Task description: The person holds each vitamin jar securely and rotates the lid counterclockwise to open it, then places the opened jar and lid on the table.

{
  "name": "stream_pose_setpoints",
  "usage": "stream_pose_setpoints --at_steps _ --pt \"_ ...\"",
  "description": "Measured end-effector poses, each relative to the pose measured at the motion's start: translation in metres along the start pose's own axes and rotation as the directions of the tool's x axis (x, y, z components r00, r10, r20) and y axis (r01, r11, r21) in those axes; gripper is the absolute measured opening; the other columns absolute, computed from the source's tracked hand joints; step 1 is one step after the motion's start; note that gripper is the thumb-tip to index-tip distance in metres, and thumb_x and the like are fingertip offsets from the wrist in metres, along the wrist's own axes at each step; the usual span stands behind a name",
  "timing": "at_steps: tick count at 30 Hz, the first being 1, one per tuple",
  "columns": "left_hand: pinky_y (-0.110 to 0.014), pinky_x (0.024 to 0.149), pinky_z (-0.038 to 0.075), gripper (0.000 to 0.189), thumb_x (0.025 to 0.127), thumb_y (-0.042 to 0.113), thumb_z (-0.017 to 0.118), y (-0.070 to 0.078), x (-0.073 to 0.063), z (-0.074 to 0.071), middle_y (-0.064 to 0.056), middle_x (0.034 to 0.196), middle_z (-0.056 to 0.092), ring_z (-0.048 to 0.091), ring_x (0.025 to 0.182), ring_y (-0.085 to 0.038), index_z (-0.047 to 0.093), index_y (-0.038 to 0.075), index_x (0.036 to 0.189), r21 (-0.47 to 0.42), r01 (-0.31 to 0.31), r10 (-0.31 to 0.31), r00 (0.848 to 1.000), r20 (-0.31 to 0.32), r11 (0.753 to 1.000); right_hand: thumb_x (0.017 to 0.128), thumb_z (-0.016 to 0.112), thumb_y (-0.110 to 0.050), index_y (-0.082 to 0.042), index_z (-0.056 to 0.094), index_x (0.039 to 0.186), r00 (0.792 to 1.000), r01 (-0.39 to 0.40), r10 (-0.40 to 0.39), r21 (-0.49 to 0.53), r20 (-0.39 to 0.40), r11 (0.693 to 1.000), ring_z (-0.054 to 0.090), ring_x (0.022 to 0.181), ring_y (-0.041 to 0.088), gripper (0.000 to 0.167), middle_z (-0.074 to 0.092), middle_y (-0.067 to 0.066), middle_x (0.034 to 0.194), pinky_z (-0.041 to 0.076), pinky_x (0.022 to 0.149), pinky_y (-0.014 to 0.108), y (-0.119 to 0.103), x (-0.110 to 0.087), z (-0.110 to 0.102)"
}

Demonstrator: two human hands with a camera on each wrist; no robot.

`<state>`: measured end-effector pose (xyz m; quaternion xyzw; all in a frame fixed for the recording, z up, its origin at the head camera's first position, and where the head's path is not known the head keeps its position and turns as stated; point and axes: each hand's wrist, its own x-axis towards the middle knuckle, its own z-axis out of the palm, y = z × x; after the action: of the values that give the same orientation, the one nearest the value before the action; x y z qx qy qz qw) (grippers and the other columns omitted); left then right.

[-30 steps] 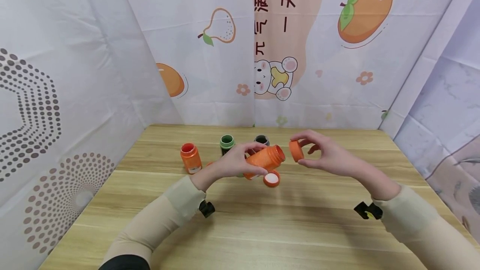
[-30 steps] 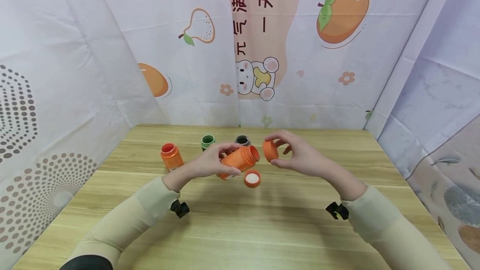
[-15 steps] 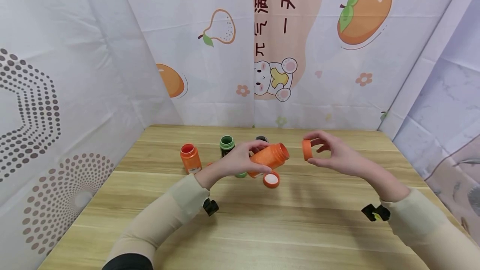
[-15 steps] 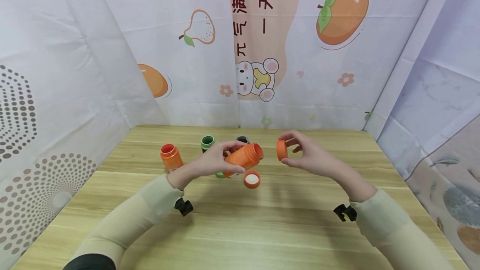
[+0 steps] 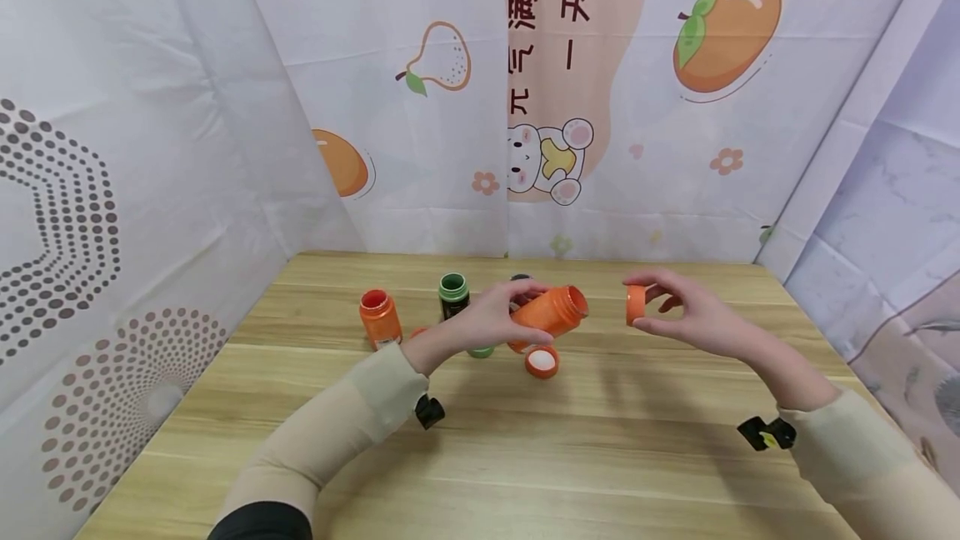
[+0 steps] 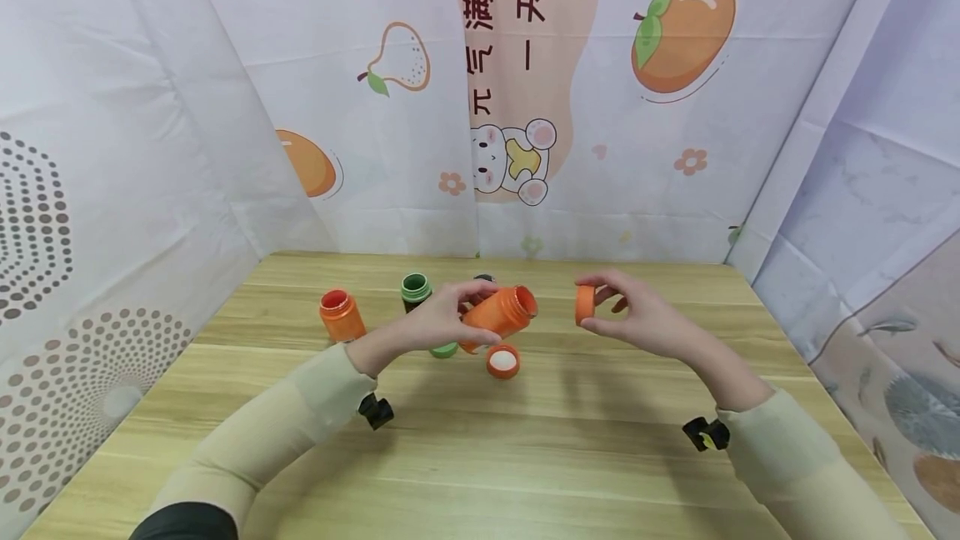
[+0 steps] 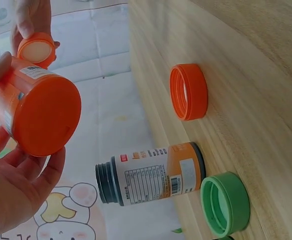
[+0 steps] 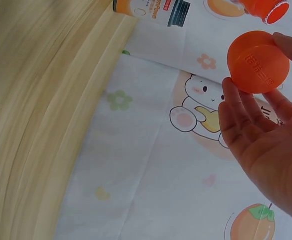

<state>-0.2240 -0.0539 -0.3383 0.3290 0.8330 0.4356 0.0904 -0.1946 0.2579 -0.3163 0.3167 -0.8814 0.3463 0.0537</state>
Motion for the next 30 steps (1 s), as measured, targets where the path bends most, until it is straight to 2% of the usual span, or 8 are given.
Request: stream_pose_setpoints --at_steps 5,17,20,26,30 --pt "-0.031 0.078 0.051 0.066 0.078 0.03 0.083 0.002 0.006 0.002 0.004 0.114 0.06 0.057 0.097 -0.015 0.055 0.014 0.135 -0.039 0.012 -0.012 1.0 0.001 0.999 0.083 0.077 -0.01 -0.006 0.058 0.126 0.999 -0.05 0.05 0.027 -0.008 0.998 0.059 0.095 0.015 0.047 0.061 0.003 0.106 0.051 0.077 0.028 0.006 -0.004 -0.003" --pt "-0.029 0.072 0.053 0.065 0.078 0.031 0.083 0.001 0.024 0.01 0.005 0.113 0.06 0.058 0.093 -0.013 0.055 0.015 0.135 -0.041 0.014 -0.015 1.0 -0.024 0.999 0.083 0.077 -0.008 -0.003 0.058 0.125 0.999 -0.032 0.033 0.02 -0.031 0.999 0.058 0.095 0.009 0.046 0.063 0.006 0.109 0.049 0.081 0.025 0.02 -0.008 -0.002" --pt "-0.03 0.072 0.053 0.065 0.078 0.032 0.083 0.001 0.029 0.013 0.004 0.113 0.06 0.058 0.093 -0.014 0.055 0.015 0.135 -0.048 0.007 -0.008 0.999 -0.039 0.999 0.083 0.077 -0.006 -0.002 0.057 0.125 0.999 -0.04 0.042 0.055 -0.033 0.998 0.058 0.097 0.009 0.047 0.063 0.009 0.112 0.049 0.082 0.022 0.023 -0.009 -0.001" --pt "-0.031 0.075 0.052 0.064 0.079 0.029 0.083 -0.002 0.038 0.022 0.006 0.112 0.06 0.057 0.095 -0.015 0.056 0.016 0.135 -0.119 -0.004 -0.006 0.997 -0.081 0.993 0.082 0.077 -0.004 0.003 0.055 0.124 0.996 -0.07 0.076 0.142 -0.037 0.987 0.06 0.098 0.009 0.047 0.061 0.016 0.115 0.046 0.083 0.013 0.033 -0.011 0.002" --pt "-0.031 0.079 0.05 0.064 0.079 0.026 0.083 -0.004 0.042 0.03 0.006 0.112 0.06 0.056 0.097 -0.013 0.055 0.015 0.135 -0.141 -0.012 -0.003 0.994 -0.108 0.99 0.082 0.077 -0.002 0.005 0.054 0.123 0.996 -0.068 0.076 0.181 -0.04 0.981 0.061 0.098 0.008 0.048 0.06 0.019 0.115 0.047 0.083 0.014 0.039 -0.013 0.004"
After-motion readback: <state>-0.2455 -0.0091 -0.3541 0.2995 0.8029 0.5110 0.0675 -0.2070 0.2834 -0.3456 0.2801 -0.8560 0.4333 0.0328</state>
